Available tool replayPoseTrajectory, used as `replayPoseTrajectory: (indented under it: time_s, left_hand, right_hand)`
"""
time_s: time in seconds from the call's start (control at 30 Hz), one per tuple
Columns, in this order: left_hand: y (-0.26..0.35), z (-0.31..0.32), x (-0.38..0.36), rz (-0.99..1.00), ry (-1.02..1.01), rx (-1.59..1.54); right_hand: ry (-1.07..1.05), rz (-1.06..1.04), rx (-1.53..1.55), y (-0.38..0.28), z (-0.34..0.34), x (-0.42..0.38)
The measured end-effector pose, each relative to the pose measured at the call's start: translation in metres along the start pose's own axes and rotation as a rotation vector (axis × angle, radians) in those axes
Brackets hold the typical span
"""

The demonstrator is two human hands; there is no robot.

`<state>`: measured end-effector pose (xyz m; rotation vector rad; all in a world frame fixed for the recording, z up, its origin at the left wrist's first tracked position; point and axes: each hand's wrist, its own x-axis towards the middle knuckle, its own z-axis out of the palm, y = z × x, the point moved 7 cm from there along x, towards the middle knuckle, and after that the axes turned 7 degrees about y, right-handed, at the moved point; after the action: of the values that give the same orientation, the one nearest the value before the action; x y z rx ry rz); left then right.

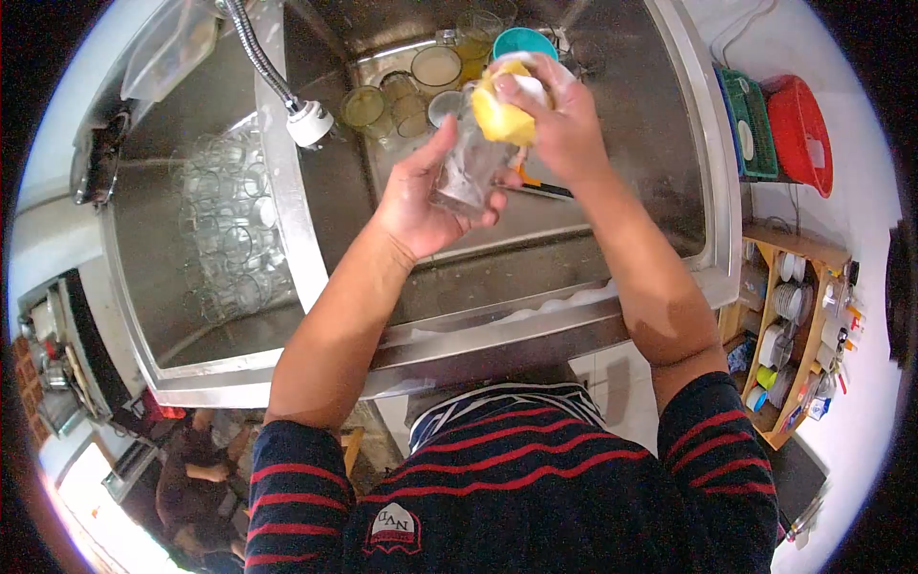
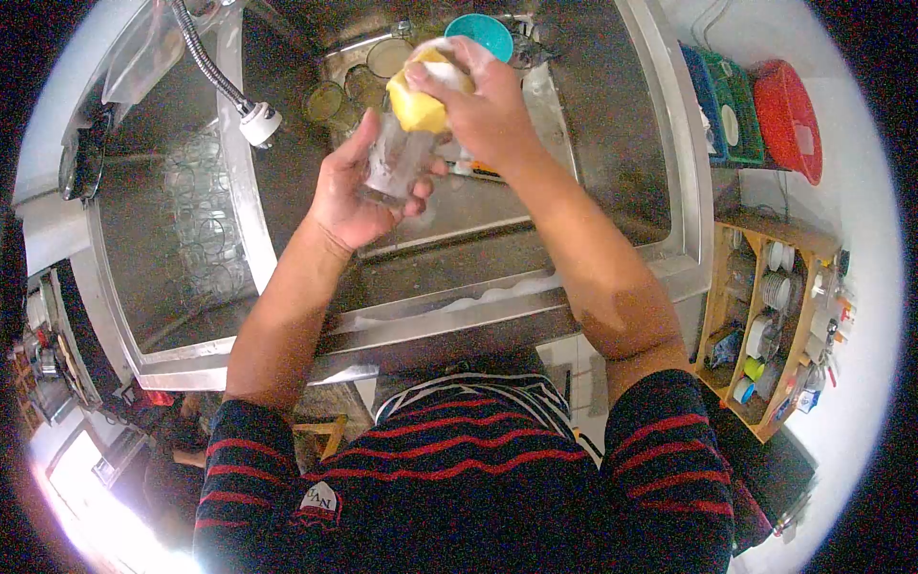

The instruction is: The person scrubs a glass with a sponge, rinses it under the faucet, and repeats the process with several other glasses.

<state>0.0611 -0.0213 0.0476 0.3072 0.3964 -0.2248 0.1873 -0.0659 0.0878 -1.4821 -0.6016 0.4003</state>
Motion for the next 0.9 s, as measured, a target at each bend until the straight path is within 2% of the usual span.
replayPoseTrajectory:
  time_s: [0.03, 0.07, 0.1, 0.13, 0.17, 0.2, 0.23, 0.27, 0.33, 0.37, 0.4, 0.43, 0.47, 0.53, 0.57, 0.6, 0.67, 0.7, 0.77, 0.8, 0.87, 0.9]
  left_hand:
    - [0.001, -0.004, 0.003, 0.041, 0.073, 0.014]
    - [0.0, -0.005, 0.004, 0.039, 0.073, 0.012]
    - [0.005, -0.009, 0.005, 0.12, 0.108, 0.068]
    - [0.011, -0.011, 0.004, 0.203, 0.146, 0.125]
    - [0.01, -0.011, 0.004, 0.205, 0.148, 0.126]
    - [0.014, -0.016, 0.001, 0.313, 0.322, 0.053]
    - [0.019, -0.023, -0.005, 0.418, 0.496, -0.022]
    - [0.027, -0.035, 0.002, 0.367, -0.097, -0.167]
    - [0.029, -0.031, -0.008, 0.474, 0.353, 0.052]
    - [0.026, -0.019, -0.006, 0.452, 0.403, 0.137]
    - [0.023, -0.013, -0.005, 0.434, 0.454, 0.217]
    - [0.014, -0.013, 0.0, 0.33, 0.422, 0.216]
    - [0.01, -0.011, 0.0, 0.334, 0.421, 0.208]
    - [0.014, -0.015, -0.004, 0.468, 0.577, 0.108]
    - [0.016, -0.023, -0.006, 0.446, 0.503, 0.054]
    - [0.021, -0.024, -0.01, 0.466, 0.477, -0.007]
    - [0.031, -0.015, -0.01, 0.567, 0.393, 0.105]
    - [0.032, -0.02, -0.01, 0.561, 0.393, 0.106]
    - [0.018, 0.0, 0.0, 0.3, -0.092, -0.021]
    - [0.016, 0.007, -0.001, 0.301, -0.094, -0.024]
    - [0.025, -0.01, -0.009, 0.468, 0.383, -0.115]
    - [0.036, -0.034, -0.001, 0.412, -0.001, -0.13]
  right_hand:
    - [0.002, 0.002, -0.001, 0.003, 0.006, -0.004]
    - [0.1, -0.129, -0.158, -0.004, 0.006, -0.009]
    - [0.196, -0.264, -0.313, -0.012, 0.007, -0.015]
    - [0.196, -0.266, -0.312, -0.01, 0.01, -0.018]
    - [0.159, -0.537, -0.416, -0.025, 0.022, -0.027]
    - [0.12, -0.812, -0.515, -0.037, 0.036, -0.042]
    - [-0.043, -0.944, -0.458, -0.049, 0.055, -0.06]
    - [-0.146, -0.851, -0.495, -0.052, 0.068, -0.065]
    - [-0.04, -0.844, -0.478, -0.046, 0.061, -0.055]
    - [-0.039, -0.843, -0.481, -0.043, 0.056, -0.046]
    - [0.068, -0.59, -0.383, -0.033, 0.035, -0.024]
    - [0.166, -0.335, -0.285, -0.018, 0.02, -0.012]
    - [0.158, -0.337, -0.289, -0.017, 0.021, -0.015]
    - [0.139, -0.8, -0.507, -0.045, 0.039, -0.038]
    - [0.002, -0.796, -0.415, -0.05, 0.05, -0.051]
    - [-0.141, -0.816, -0.502, -0.06, 0.063, -0.055]
    - [-0.089, -0.921, -0.453, -0.053, 0.053, -0.045]
    - [-0.086, -0.916, -0.457, -0.053, 0.05, -0.042]
    - [0.152, -0.388, -0.146, -0.035, 0.02, -0.013]
    - [0.15, -0.388, -0.148, -0.033, 0.02, -0.018]
    - [-0.102, -0.849, -0.259, -0.051, 0.045, -0.053]
    - [-0.232, -0.912, -0.322, -0.051, 0.057, -0.066]
